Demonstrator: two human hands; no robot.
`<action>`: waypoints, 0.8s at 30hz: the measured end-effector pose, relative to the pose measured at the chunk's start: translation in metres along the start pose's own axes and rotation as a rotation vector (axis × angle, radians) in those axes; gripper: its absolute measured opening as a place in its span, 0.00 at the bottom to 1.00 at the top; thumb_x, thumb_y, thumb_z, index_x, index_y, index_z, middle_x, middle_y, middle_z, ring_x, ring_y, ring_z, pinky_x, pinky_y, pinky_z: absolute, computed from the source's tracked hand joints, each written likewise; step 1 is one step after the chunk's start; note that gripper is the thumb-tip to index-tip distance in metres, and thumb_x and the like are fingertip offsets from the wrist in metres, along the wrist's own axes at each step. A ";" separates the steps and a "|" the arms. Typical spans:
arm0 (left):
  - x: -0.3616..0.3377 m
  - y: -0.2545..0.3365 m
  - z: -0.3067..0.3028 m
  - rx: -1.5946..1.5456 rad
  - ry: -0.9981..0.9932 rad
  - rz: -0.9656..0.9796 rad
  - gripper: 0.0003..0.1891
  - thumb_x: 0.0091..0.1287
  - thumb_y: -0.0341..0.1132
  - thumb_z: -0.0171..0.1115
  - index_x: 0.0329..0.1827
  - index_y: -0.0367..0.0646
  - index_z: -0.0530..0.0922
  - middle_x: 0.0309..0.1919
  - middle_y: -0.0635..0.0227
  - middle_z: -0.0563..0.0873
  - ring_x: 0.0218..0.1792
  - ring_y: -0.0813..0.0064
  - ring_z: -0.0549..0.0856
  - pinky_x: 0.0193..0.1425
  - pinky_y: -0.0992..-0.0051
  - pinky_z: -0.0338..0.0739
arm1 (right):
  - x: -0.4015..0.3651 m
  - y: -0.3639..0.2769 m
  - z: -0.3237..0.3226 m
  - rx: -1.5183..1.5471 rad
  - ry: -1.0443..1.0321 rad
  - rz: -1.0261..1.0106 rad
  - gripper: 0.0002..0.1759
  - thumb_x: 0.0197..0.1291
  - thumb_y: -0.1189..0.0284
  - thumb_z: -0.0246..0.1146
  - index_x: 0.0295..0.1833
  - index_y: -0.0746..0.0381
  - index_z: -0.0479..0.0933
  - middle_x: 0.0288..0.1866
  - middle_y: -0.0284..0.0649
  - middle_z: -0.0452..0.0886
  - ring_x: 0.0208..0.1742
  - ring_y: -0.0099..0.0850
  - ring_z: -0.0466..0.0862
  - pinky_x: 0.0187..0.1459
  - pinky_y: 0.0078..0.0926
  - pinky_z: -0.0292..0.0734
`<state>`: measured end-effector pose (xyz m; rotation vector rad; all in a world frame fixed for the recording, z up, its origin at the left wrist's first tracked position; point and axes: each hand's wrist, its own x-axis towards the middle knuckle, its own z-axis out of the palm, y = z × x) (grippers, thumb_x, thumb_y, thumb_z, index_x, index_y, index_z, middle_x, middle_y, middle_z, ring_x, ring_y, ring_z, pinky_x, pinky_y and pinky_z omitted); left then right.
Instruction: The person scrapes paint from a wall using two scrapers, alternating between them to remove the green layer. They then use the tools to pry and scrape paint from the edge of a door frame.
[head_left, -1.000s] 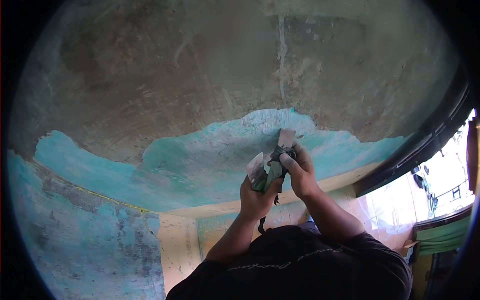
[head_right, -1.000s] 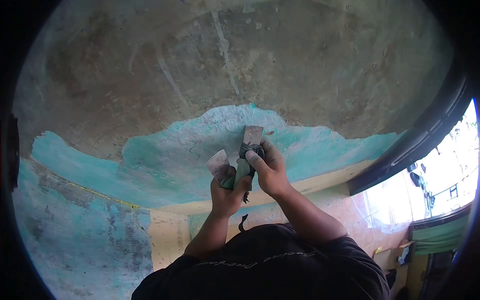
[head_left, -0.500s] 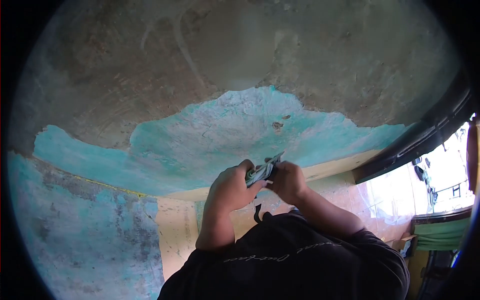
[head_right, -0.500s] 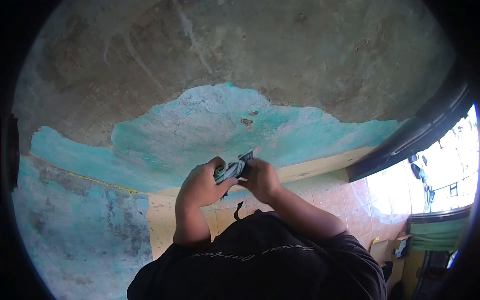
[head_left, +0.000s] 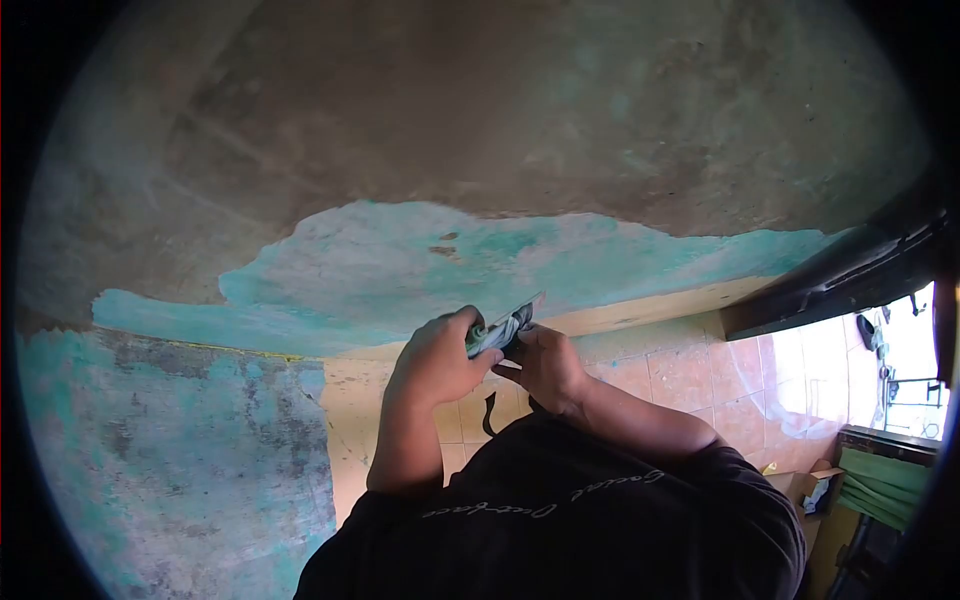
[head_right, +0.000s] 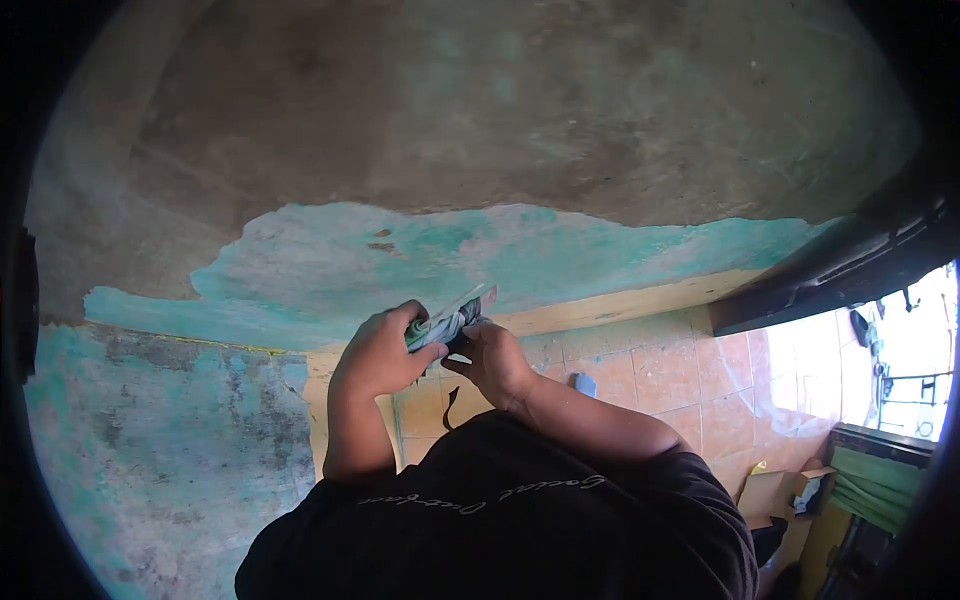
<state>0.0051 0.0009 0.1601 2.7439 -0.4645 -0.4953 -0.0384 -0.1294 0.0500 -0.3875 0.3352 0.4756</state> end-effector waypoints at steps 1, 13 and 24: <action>0.001 0.009 0.004 0.004 -0.043 -0.060 0.22 0.52 0.40 0.68 0.45 0.36 0.75 0.36 0.49 0.83 0.39 0.51 0.83 0.42 0.63 0.75 | -0.002 -0.004 -0.005 -0.007 0.015 0.001 0.16 0.62 0.66 0.42 0.49 0.62 0.69 0.49 0.42 0.74 0.53 0.36 0.72 0.58 0.43 0.64; 0.007 0.039 0.034 0.105 -0.237 -0.285 0.23 0.56 0.42 0.66 0.50 0.38 0.72 0.38 0.49 0.83 0.40 0.53 0.83 0.43 0.62 0.75 | -0.008 0.012 -0.048 0.091 0.007 0.190 0.10 0.62 0.70 0.48 0.47 0.59 0.68 0.44 0.39 0.74 0.45 0.31 0.75 0.48 0.35 0.71; 0.017 0.024 0.064 -0.036 -0.026 -0.087 0.20 0.56 0.39 0.67 0.48 0.41 0.71 0.29 0.50 0.83 0.33 0.54 0.85 0.36 0.62 0.74 | 0.002 0.009 -0.051 0.219 0.094 -0.019 0.29 0.59 0.73 0.52 0.66 0.53 0.55 0.50 0.40 0.72 0.49 0.35 0.75 0.54 0.47 0.69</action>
